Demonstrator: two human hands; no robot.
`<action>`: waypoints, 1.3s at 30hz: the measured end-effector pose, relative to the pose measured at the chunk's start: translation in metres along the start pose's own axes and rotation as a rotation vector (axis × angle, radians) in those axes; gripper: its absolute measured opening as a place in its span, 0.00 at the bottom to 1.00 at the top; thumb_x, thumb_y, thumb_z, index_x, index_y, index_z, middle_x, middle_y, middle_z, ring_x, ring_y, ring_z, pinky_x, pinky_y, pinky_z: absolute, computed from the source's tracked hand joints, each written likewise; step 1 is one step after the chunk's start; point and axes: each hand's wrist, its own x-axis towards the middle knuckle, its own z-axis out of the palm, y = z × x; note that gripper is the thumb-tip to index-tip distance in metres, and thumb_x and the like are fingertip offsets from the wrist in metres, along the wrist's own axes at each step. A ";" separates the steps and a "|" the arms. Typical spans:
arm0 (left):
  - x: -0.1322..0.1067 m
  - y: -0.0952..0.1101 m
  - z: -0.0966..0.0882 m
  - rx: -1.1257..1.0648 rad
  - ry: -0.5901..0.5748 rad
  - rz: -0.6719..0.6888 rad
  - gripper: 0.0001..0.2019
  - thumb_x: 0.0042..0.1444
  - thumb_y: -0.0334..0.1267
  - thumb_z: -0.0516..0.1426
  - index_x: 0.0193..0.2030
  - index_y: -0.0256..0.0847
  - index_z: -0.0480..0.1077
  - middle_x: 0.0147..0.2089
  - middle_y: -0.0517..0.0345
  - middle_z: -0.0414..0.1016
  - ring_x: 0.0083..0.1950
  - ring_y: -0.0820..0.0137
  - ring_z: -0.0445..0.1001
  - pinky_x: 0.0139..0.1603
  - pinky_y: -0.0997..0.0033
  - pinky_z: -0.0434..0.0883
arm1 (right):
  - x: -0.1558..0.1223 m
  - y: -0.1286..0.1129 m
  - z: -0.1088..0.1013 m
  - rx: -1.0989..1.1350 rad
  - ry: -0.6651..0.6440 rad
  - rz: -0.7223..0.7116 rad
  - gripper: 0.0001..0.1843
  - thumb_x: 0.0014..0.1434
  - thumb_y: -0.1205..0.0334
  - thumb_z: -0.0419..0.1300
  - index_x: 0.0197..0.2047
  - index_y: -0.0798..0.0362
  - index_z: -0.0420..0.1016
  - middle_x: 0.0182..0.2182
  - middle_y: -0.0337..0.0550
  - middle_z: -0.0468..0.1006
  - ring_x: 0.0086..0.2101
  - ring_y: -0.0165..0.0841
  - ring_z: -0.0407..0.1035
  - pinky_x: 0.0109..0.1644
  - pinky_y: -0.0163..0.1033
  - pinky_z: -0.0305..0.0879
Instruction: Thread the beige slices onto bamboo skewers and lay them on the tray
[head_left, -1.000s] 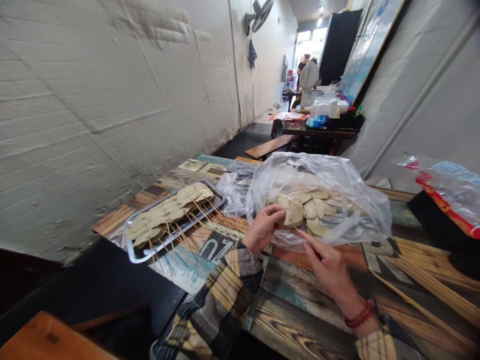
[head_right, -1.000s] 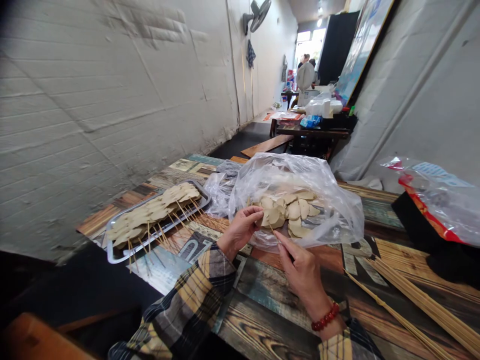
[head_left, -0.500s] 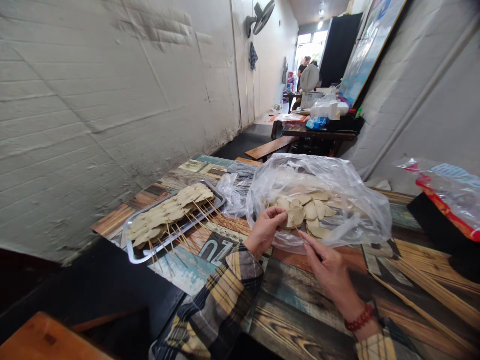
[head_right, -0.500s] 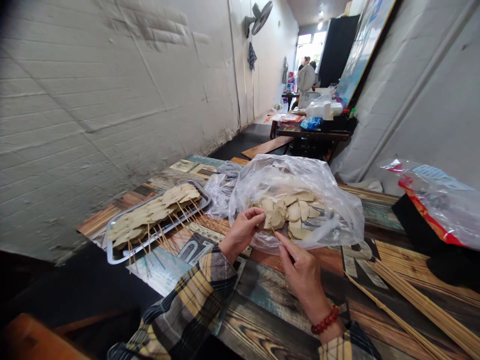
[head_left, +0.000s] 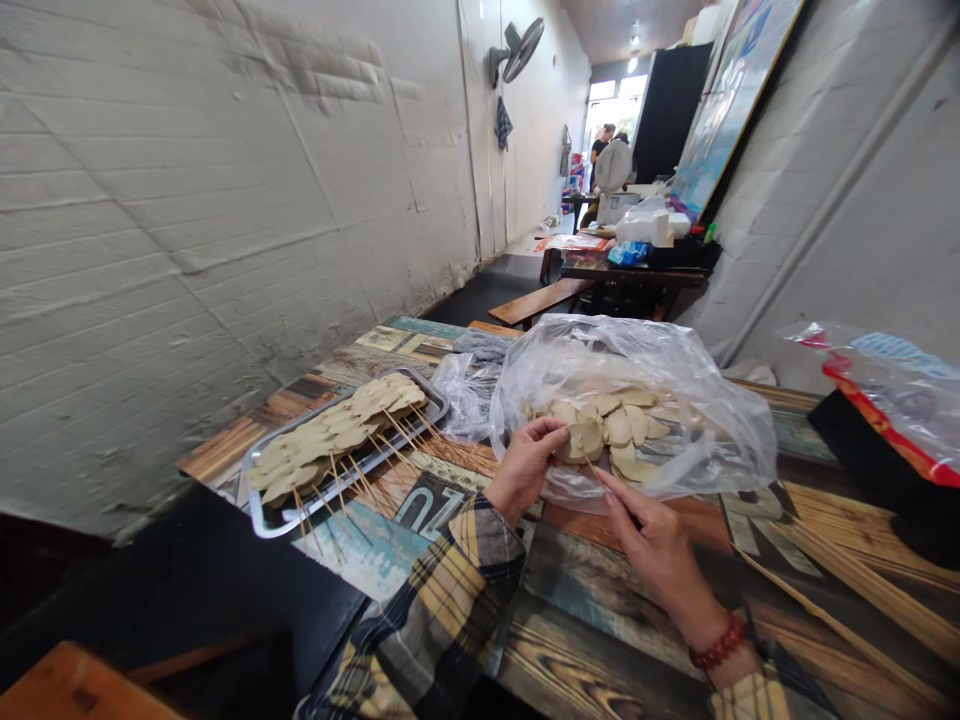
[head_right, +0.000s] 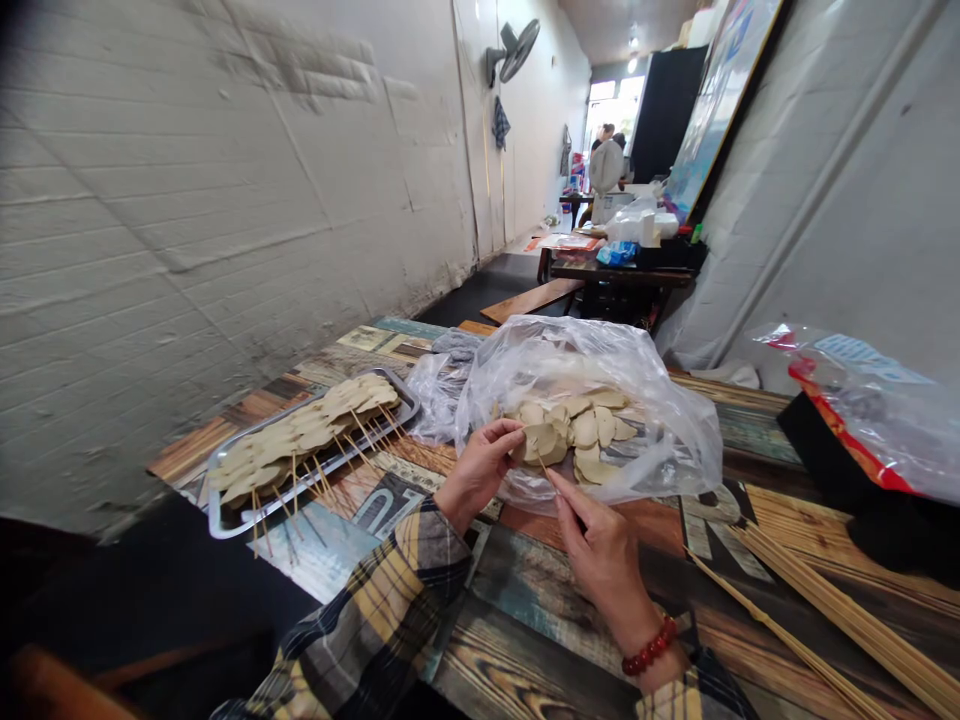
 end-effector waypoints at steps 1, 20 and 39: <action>0.000 0.000 0.000 -0.012 0.003 -0.003 0.15 0.35 0.41 0.69 0.29 0.36 0.74 0.26 0.62 0.69 0.25 0.79 0.61 0.26 0.76 0.54 | 0.000 0.000 0.000 0.001 -0.002 0.000 0.20 0.65 0.58 0.50 0.56 0.49 0.74 0.51 0.45 0.78 0.50 0.38 0.74 0.57 0.44 0.69; 0.000 -0.005 0.000 0.006 -0.073 -0.098 0.14 0.36 0.42 0.68 0.26 0.35 0.72 0.21 0.64 0.63 0.22 0.80 0.58 0.22 0.77 0.52 | 0.003 -0.003 -0.005 0.025 0.006 -0.054 0.19 0.65 0.59 0.51 0.55 0.49 0.75 0.51 0.44 0.78 0.49 0.37 0.74 0.55 0.43 0.70; -0.003 -0.005 0.006 0.279 -0.044 0.143 0.13 0.45 0.44 0.64 0.28 0.36 0.72 0.25 0.62 0.67 0.26 0.78 0.60 0.27 0.75 0.55 | 0.001 -0.007 -0.004 0.107 0.042 0.078 0.21 0.63 0.54 0.52 0.55 0.48 0.76 0.35 0.42 0.84 0.37 0.39 0.78 0.38 0.39 0.75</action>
